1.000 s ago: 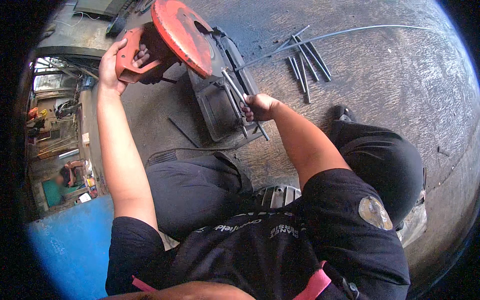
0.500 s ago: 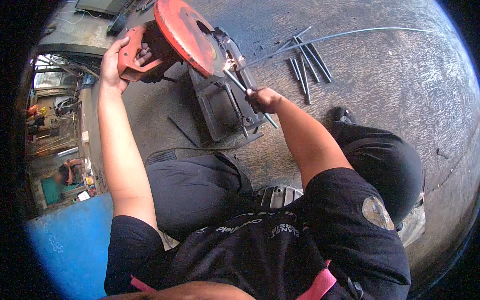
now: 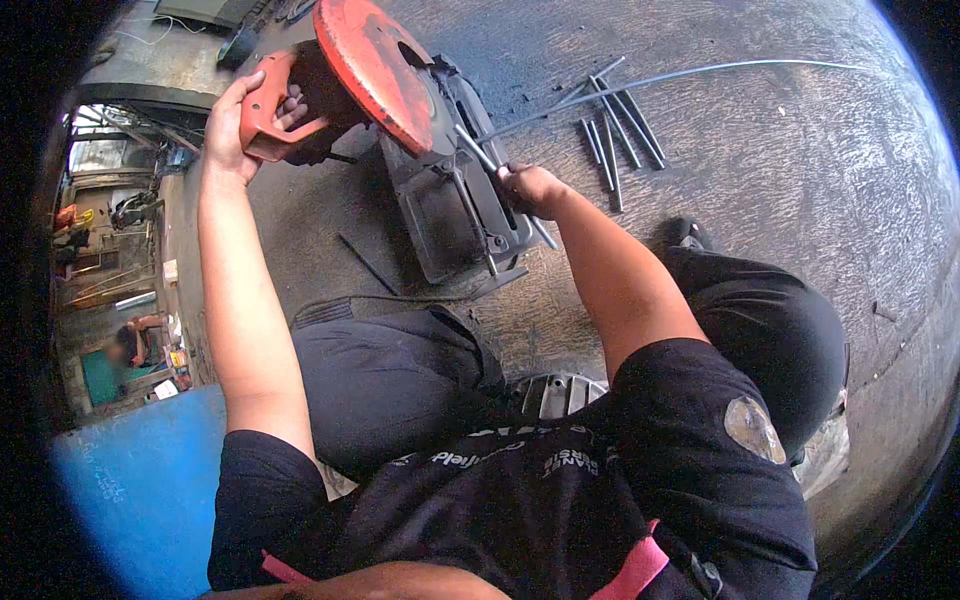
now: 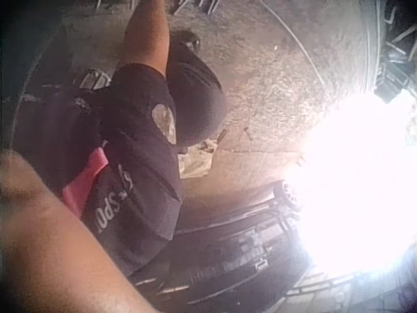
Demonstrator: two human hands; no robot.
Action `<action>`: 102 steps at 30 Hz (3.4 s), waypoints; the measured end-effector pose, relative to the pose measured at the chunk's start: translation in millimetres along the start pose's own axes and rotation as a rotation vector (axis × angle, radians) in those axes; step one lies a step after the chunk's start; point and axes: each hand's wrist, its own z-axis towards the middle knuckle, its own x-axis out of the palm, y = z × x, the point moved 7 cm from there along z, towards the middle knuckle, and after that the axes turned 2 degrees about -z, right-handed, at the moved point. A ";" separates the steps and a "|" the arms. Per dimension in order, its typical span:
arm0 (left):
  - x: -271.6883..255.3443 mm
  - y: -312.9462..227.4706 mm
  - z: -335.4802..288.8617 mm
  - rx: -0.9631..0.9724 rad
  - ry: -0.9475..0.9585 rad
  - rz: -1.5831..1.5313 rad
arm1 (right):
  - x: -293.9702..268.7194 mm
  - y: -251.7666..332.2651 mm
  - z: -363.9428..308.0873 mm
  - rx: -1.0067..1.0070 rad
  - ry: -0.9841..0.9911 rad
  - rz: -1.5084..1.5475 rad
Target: Cutting several metal rods to specific lengths using a circular chop saw.
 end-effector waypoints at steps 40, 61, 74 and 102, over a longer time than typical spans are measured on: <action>1.1 0.6 2.2 0.037 0.007 0.025 | -11.7 36.7 16.1 -0.446 -0.315 -0.530; -4.0 0.1 -0.4 0.049 -0.009 0.057 | 1.8 54.3 0.8 -0.438 -0.433 -0.655; -3.1 -0.6 0.0 0.049 0.003 0.041 | 26.1 22.5 -1.9 -0.042 0.114 0.028; -9.5 -0.7 -4.4 0.038 -0.014 0.050 | 31.1 27.0 -5.2 0.015 0.037 -0.056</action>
